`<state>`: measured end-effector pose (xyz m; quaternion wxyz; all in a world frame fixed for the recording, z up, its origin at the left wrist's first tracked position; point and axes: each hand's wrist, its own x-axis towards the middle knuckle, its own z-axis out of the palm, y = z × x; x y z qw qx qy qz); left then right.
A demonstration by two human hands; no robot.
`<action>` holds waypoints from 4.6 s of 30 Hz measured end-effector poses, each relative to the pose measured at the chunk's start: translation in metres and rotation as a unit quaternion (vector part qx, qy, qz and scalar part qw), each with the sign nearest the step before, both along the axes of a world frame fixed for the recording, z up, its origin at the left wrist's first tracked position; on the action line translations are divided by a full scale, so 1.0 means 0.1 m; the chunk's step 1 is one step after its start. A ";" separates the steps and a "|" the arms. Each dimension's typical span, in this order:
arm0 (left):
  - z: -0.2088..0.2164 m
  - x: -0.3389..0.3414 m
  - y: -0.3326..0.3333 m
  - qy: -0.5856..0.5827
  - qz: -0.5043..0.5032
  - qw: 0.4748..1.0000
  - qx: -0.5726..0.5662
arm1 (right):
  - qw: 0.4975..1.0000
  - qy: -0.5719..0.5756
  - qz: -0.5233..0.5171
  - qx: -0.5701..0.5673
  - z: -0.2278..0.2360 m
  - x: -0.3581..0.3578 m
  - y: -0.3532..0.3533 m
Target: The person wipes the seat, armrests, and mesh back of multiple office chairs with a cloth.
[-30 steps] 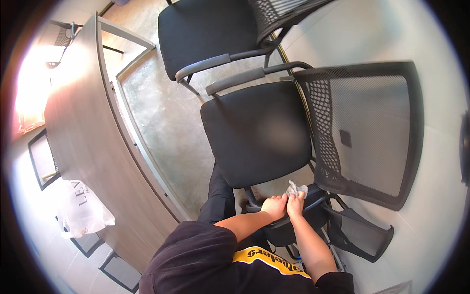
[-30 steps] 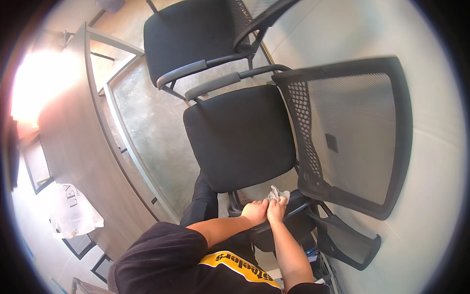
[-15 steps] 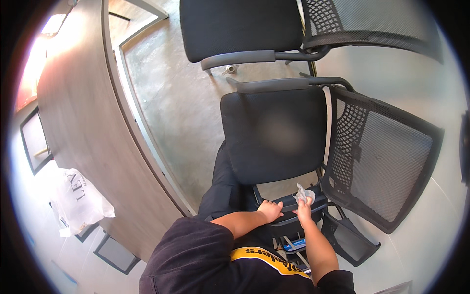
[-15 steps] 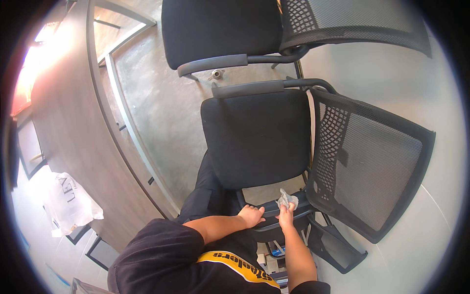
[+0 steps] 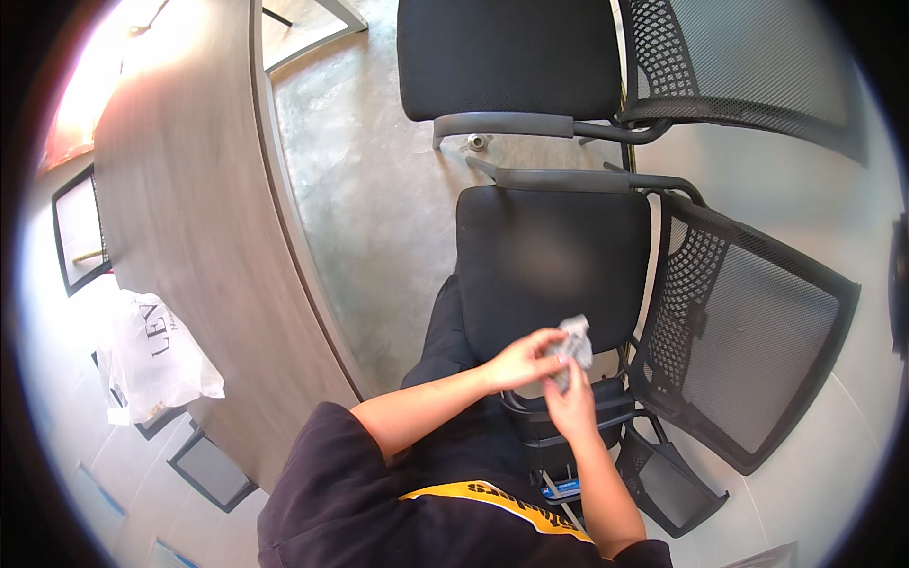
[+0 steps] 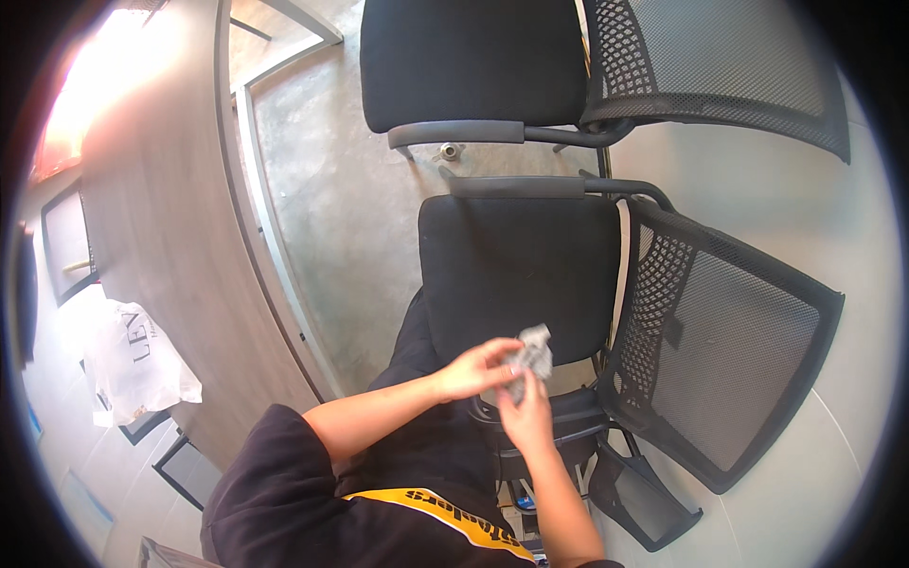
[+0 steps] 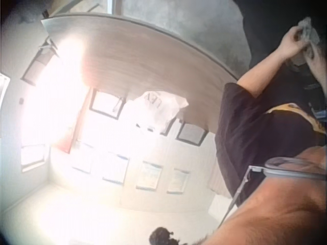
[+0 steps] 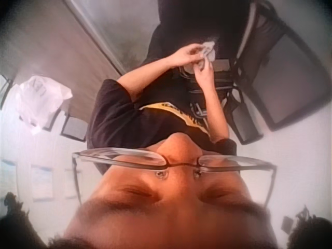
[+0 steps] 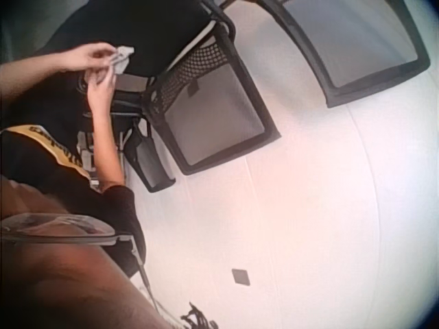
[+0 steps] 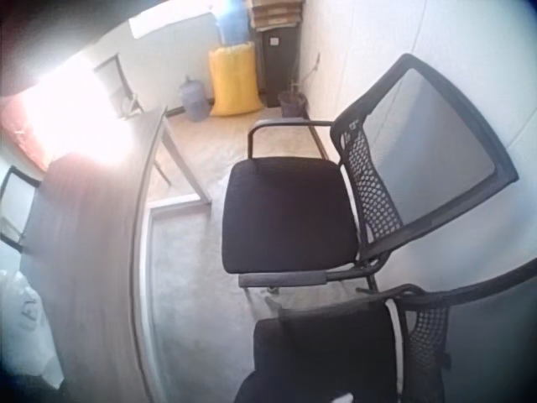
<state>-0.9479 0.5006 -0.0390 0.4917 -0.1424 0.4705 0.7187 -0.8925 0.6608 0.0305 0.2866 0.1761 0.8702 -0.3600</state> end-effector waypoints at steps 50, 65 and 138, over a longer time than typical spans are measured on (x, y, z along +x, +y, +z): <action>-0.19 -1.58 -0.69 0.011 0.410 0.904 -0.118 | 0.948 0.112 0.273 -0.120 -0.01 -2.69 -0.61; -2.11 -2.25 -0.88 0.229 0.125 0.908 -0.329 | 0.898 0.333 0.242 0.155 -1.26 -3.46 0.02; -0.46 -3.50 -0.28 0.597 -0.131 0.587 -0.531 | 0.974 -0.033 -0.114 0.191 -1.03 -3.94 0.40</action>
